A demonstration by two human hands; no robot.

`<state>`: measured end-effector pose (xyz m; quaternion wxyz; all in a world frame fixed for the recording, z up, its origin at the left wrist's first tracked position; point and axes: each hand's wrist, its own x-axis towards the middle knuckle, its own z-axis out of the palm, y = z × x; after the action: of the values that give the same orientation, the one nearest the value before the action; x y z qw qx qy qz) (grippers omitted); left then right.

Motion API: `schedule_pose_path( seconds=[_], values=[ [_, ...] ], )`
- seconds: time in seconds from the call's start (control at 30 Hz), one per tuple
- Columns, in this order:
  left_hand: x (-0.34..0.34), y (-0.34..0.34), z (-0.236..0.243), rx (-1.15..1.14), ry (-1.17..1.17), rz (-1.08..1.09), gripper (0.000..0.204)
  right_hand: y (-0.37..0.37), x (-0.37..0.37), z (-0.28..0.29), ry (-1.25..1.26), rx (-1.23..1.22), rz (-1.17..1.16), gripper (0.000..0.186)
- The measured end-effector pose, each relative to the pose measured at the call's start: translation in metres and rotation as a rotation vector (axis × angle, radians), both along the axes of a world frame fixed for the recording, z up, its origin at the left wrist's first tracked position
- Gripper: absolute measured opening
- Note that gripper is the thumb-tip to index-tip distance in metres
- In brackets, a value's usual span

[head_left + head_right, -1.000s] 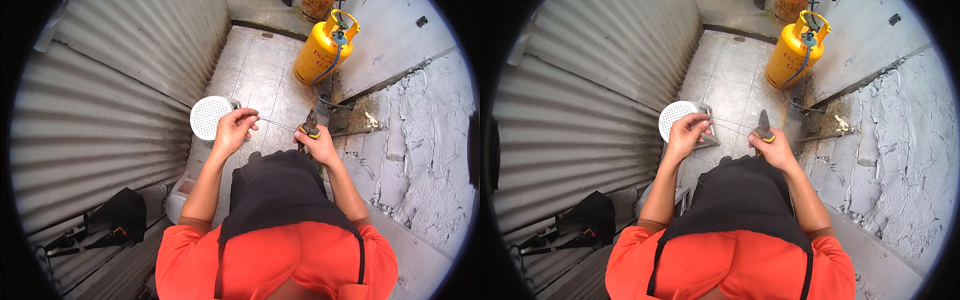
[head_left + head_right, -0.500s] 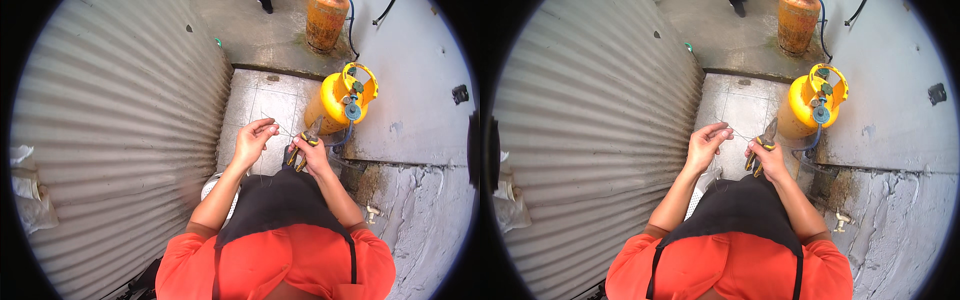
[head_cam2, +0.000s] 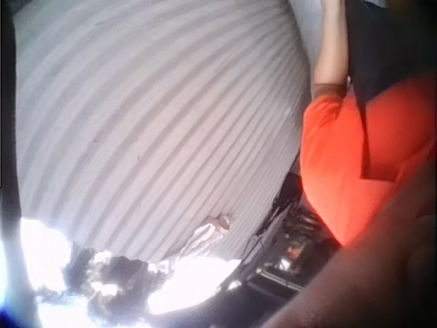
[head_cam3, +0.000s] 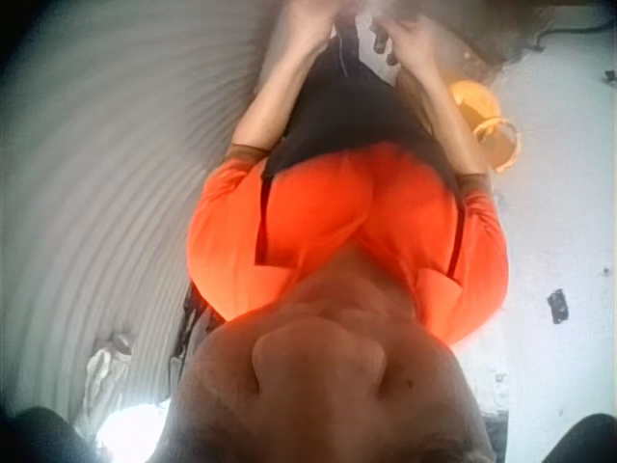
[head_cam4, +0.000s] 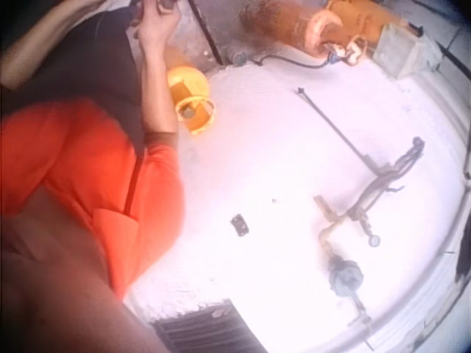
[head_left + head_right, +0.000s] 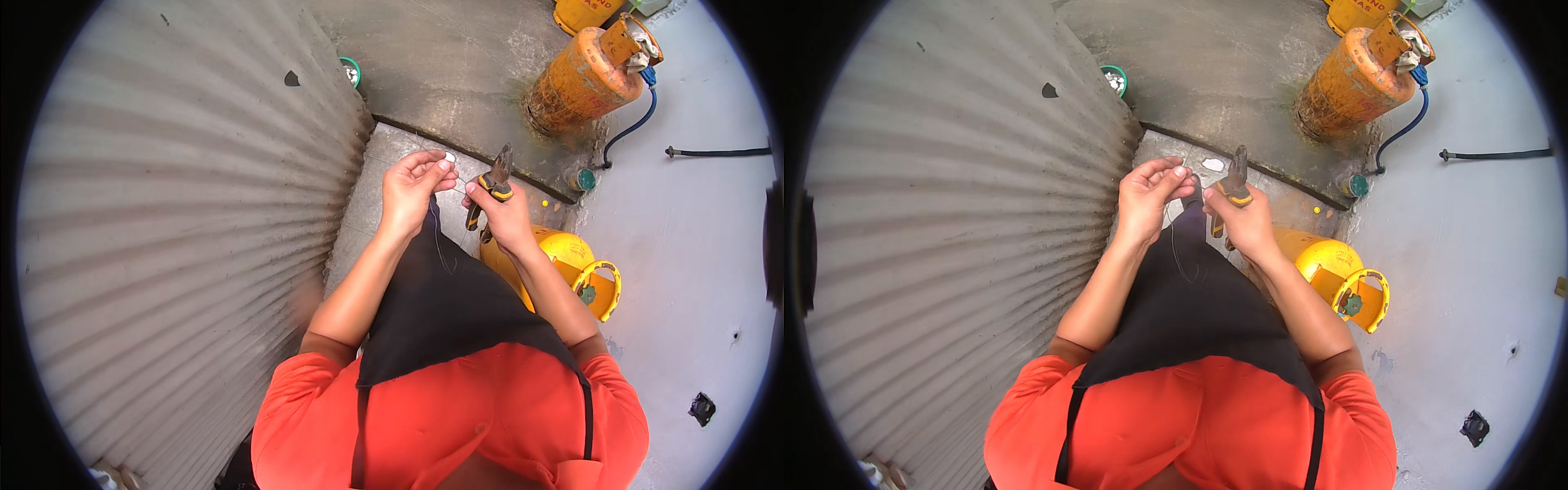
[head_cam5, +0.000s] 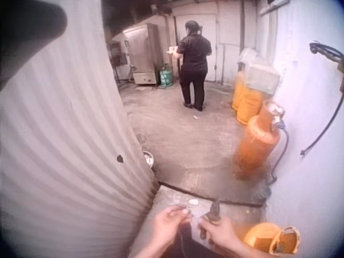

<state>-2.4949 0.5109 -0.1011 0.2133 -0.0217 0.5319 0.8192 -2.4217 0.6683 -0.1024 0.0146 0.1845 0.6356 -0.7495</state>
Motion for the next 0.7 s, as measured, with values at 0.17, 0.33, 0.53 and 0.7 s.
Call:
schedule_pose_path(
  seconds=[0.17,0.33,0.53,0.7],
  values=[
    [-0.158,0.044,0.029,0.108,-0.069,-0.043,0.021,0.053,-0.143,0.04,0.065,0.055,0.006,0.012],
    [-0.294,0.083,0.048,0.084,-0.038,-0.098,0.021,0.093,-0.277,0.054,0.015,0.168,-0.016,0.015],
    [-0.451,0.15,0.057,0.074,0.022,0.023,0.023,0.153,-0.442,0.053,0.082,0.084,-0.016,0.014],
    [-0.569,0.194,0.109,0.002,0.025,0.136,0.023,0.207,-0.578,0.089,0.088,0.031,0.101,0.013]
  ],
)
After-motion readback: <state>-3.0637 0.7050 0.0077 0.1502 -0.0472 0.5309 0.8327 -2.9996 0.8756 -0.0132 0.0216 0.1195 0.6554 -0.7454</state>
